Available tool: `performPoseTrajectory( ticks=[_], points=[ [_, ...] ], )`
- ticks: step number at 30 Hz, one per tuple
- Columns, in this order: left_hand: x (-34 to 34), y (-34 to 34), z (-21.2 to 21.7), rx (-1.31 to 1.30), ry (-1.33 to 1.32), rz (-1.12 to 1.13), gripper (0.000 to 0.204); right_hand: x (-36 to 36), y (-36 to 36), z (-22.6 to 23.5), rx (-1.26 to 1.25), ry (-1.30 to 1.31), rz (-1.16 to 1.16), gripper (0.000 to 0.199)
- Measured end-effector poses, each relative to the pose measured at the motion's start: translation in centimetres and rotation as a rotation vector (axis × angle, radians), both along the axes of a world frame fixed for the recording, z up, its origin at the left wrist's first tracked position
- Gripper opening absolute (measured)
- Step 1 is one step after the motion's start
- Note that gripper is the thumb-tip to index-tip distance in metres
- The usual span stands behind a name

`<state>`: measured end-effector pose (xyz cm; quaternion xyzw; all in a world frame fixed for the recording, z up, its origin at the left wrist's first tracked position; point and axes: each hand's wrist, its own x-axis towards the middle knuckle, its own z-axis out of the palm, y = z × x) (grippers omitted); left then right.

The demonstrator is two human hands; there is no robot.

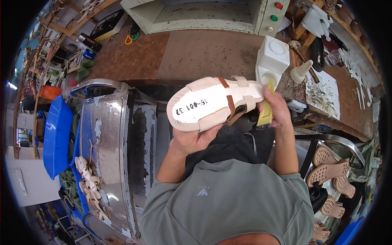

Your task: The person applies glue to the sole and strap areas of several beige sandals using a yellow brush. They handle the sandals one at a time, rotating them to cover different sections, and place finished units on a nearby metal tray.

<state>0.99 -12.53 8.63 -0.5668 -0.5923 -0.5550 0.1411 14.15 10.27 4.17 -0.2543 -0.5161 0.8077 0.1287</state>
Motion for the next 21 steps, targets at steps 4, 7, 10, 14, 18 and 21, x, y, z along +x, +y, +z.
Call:
performPoseTrajectory(
  ticks=[4,7,10,14,18,21],
  points=[
    [0.2,0.5,0.6,-0.043,0.185,0.153,0.031,2.9,2.5,2.5,0.067,0.175,-0.316,0.043],
    [0.9,1.4,0.6,-0.067,0.209,0.123,0.033,3.0,-0.9,5.8,0.224,0.488,-0.323,0.038],
    [1.6,2.2,1.2,-0.055,0.239,0.081,0.035,1.9,-3.8,8.0,0.825,0.713,-0.004,0.026],
    [2.6,1.5,1.1,-0.136,-0.378,-0.148,0.038,1.6,-5.5,9.5,1.304,0.863,0.202,0.020],
    [2.6,1.3,0.5,-0.112,-0.049,-0.029,0.040,1.9,-5.2,10.2,1.342,0.814,0.072,0.019],
    [2.6,1.0,0.5,-0.107,-0.095,-0.134,0.040,1.9,-4.4,9.5,1.341,0.913,0.084,0.021]
  ],
)
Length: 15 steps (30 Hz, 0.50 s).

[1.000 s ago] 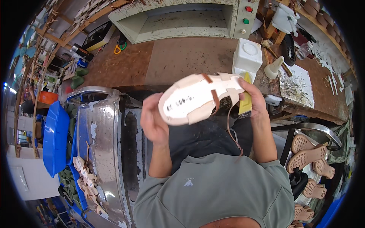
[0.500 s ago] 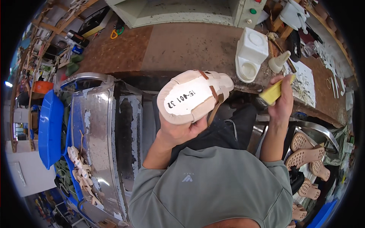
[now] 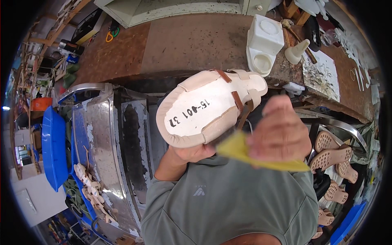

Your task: The person applies glue to the sole and strap areas of several beige sandals using a yellow brush. They handle the sandals one at a time, rotating them to cover different sections, and place finished units on a nearby metal tray.

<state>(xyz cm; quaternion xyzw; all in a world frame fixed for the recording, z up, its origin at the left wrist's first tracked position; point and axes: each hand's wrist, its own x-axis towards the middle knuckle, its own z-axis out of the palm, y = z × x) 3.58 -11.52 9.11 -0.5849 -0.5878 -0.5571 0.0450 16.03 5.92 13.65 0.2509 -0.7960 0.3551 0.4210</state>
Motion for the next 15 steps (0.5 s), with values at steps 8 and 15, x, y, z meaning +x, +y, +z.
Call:
performPoseTrajectory(
  ticks=[8,15],
  points=[
    [-0.6,1.0,0.0,0.052,0.064,0.021,0.052,0.5,1.5,0.3,-0.093,0.016,0.131,0.021],
    [-0.3,0.8,-0.2,0.116,0.062,0.108,0.048,1.4,2.0,0.5,-0.120,-0.099,0.140,0.022]
  ],
)
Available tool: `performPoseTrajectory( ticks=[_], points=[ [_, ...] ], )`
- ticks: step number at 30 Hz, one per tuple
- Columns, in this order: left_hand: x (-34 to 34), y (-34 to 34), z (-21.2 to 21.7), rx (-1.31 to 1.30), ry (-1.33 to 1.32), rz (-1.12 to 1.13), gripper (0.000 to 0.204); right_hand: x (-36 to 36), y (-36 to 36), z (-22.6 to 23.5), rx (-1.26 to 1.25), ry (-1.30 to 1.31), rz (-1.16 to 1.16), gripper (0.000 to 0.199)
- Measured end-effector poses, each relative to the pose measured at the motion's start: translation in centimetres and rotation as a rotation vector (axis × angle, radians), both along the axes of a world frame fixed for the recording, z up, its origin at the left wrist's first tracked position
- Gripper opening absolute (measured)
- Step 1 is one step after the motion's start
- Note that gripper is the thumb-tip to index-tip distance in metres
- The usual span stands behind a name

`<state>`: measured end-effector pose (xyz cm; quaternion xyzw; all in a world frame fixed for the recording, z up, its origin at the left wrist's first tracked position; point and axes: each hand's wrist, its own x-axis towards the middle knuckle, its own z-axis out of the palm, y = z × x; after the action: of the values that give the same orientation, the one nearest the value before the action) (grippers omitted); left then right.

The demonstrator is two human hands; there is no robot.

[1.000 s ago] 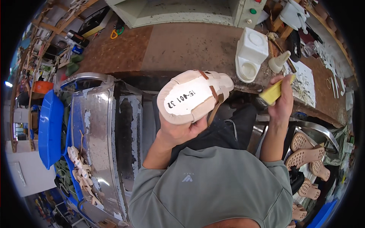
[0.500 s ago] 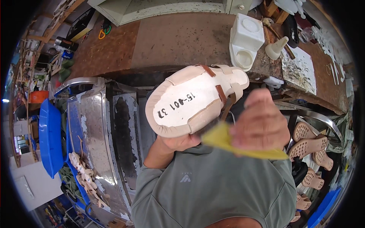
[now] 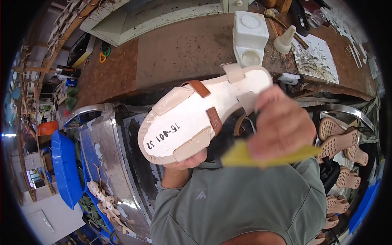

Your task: The person applies glue to the sole and strap areas of several beige sandals using a yellow brush. They handle the sandals one at a time, rotating them to cover different sections, and place finished units on a nearby metal tray.

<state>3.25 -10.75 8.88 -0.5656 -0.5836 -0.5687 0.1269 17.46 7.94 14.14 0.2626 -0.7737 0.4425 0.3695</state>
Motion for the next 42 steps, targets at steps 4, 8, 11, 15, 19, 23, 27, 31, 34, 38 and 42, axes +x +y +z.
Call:
performPoseTrajectory(
  ticks=[4,8,11,15,19,23,27,31,34,38,42],
  points=[
    [0.3,0.0,-0.2,0.028,0.003,0.038,0.046,-0.8,0.1,0.0,-0.099,0.187,-0.329,0.022],
    [0.2,0.1,-0.2,0.046,-0.008,0.055,0.043,-0.1,0.6,0.1,0.127,0.190,-0.161,0.020],
    [0.4,-0.1,-0.2,0.055,-0.014,0.078,0.042,-0.2,0.8,-0.2,0.078,0.343,-0.296,0.015],
    [0.8,0.0,0.0,0.064,-0.035,0.086,0.040,0.7,0.8,0.3,0.220,0.196,-0.174,0.014],
    [1.0,0.1,0.3,0.064,-0.037,0.100,0.038,0.3,0.3,1.1,0.249,0.154,-0.318,0.015],
    [1.5,0.1,0.7,0.057,-0.133,0.120,0.033,1.0,-0.5,0.2,0.249,0.303,-0.153,0.017],
    [1.9,0.2,1.3,0.029,-0.162,0.060,0.032,0.7,-0.3,0.6,0.291,0.100,-0.290,0.017],
    [2.2,-0.1,1.1,-0.006,-0.190,0.031,0.037,0.4,0.5,0.8,0.112,0.315,-0.094,0.023],
    [1.7,0.5,1.3,-0.004,-0.192,-0.075,0.043,-0.8,-0.5,1.1,0.157,0.192,-0.117,0.023],
    [1.0,1.1,1.6,0.029,-0.164,-0.180,0.041,-1.4,-1.0,1.2,0.091,0.289,-0.101,0.025],
    [1.5,1.2,2.8,0.023,-0.093,-0.006,0.034,-1.3,-2.2,1.1,0.119,0.202,-0.025,0.025]
  ],
)
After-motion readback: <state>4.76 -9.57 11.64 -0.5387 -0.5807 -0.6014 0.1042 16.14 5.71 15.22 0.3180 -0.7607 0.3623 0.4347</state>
